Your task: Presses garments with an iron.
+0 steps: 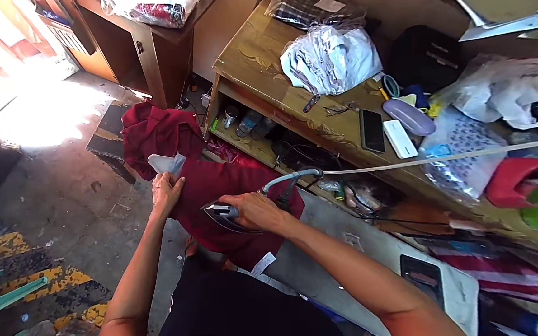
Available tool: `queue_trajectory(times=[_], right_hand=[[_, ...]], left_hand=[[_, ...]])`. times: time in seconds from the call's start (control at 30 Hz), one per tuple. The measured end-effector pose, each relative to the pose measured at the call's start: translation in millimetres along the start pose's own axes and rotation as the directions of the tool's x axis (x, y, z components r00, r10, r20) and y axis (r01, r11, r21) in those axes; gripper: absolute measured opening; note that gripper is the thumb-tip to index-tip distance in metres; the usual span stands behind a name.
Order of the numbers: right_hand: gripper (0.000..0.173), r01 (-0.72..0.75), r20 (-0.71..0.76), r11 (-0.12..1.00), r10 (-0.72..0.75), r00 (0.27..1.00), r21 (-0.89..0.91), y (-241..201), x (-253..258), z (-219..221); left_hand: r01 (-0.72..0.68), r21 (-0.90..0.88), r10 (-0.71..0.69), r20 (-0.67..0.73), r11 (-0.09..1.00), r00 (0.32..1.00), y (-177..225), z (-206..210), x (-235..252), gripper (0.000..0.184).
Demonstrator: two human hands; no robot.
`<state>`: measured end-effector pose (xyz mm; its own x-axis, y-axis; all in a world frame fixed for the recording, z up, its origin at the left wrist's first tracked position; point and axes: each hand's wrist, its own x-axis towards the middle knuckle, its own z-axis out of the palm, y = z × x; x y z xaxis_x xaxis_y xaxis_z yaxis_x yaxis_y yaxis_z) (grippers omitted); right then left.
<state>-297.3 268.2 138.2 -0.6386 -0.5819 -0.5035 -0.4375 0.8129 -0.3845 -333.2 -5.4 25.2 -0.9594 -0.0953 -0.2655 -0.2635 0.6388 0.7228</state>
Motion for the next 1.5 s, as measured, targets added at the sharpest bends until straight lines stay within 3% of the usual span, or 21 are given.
queue_trajectory(times=[0.1, 0.2, 0.3, 0.37, 0.43, 0.6, 0.7, 0.8, 0.9, 0.97, 1.03, 1.13, 1.2, 1.33, 1.5], right_hand=[[0.05, -0.08, 0.032, 0.996, 0.079, 0.996, 0.039, 13, -24, -14], [0.054, -0.148, -0.01, 0.983, 0.15, 0.989, 0.109, 17, -43, -31], [0.071, -0.176, -0.107, 0.97, 0.196, 0.975, 0.169, 15, -42, -44], [0.068, -0.197, -0.166, 0.961, 0.23, 0.959, 0.193, 11, -25, -48], [0.062, -0.201, -0.206, 0.956, 0.245, 0.948, 0.212, 12, 5, -49], [0.058, -0.14, -0.29, 0.959, 0.211, 0.934, 0.245, 16, 89, -49], [0.058, -0.073, -0.239, 0.979, 0.118, 0.964, 0.189, 8, 105, -60], [0.054, 0.088, -0.18, 0.995, -0.094, 0.979, -0.039, -13, 89, -46], [0.053, 0.246, 0.023, 0.954, -0.246, 0.969, -0.17, -31, 64, -28], [0.04, 0.241, 0.045, 0.952, -0.237, 0.97, -0.187, -36, 55, -25], [0.031, 0.124, -0.021, 0.981, -0.128, 0.992, -0.152, -38, 58, -29], [0.028, -0.125, -0.197, 0.992, 0.124, 0.973, 0.007, -29, 81, -43], [0.033, -0.197, -0.244, 0.978, 0.208, 0.947, 0.069, -14, 99, -53], [0.026, -0.068, -0.198, 0.994, 0.049, 0.979, -0.088, -18, 87, -47], [0.028, 0.125, 0.058, 0.988, -0.12, 0.991, -0.089, -38, 13, 5]], left_hand=[[0.006, -0.048, -0.004, 0.037, 0.999, 0.999, 7, -14, 16, 0.032], [0.014, -0.003, -0.014, -0.08, 1.0, 0.997, 5, -41, 39, 0.034], [-0.181, 0.141, 0.207, -0.197, 0.973, 0.958, -3, -35, 46, 0.037], [-0.336, 0.216, 0.362, -0.093, 0.917, 0.928, -11, -18, 41, 0.035], [-0.363, 0.266, 0.369, 0.031, 0.893, 0.929, -23, -5, 41, 0.043], [-0.372, 0.281, 0.356, 0.108, 0.885, 0.928, -50, -15, 49, 0.048], [-0.41, 0.262, 0.389, 0.13, 0.874, 0.912, -59, -17, 52, 0.047], [-0.422, 0.236, 0.4, 0.137, 0.875, 0.906, -62, -18, 55, 0.047], [-0.424, 0.212, 0.401, 0.146, 0.88, 0.905, -64, -16, 57, 0.047], [-0.443, 0.18, 0.424, 0.138, 0.878, 0.895, -68, -13, 59, 0.048], [-0.46, 0.139, 0.444, 0.127, 0.877, 0.887, -69, -13, 61, 0.049], [-0.467, 0.119, 0.454, 0.122, 0.876, 0.882, -70, -13, 62, 0.048], [-0.46, 0.123, 0.446, 0.125, 0.879, 0.886, -71, -12, 62, 0.047], [-0.46, 0.126, 0.448, 0.113, 0.879, 0.887, -70, -12, 63, 0.048], [-0.464, 0.164, 0.456, 0.089, 0.87, 0.886, -68, -10, 62, 0.048]])
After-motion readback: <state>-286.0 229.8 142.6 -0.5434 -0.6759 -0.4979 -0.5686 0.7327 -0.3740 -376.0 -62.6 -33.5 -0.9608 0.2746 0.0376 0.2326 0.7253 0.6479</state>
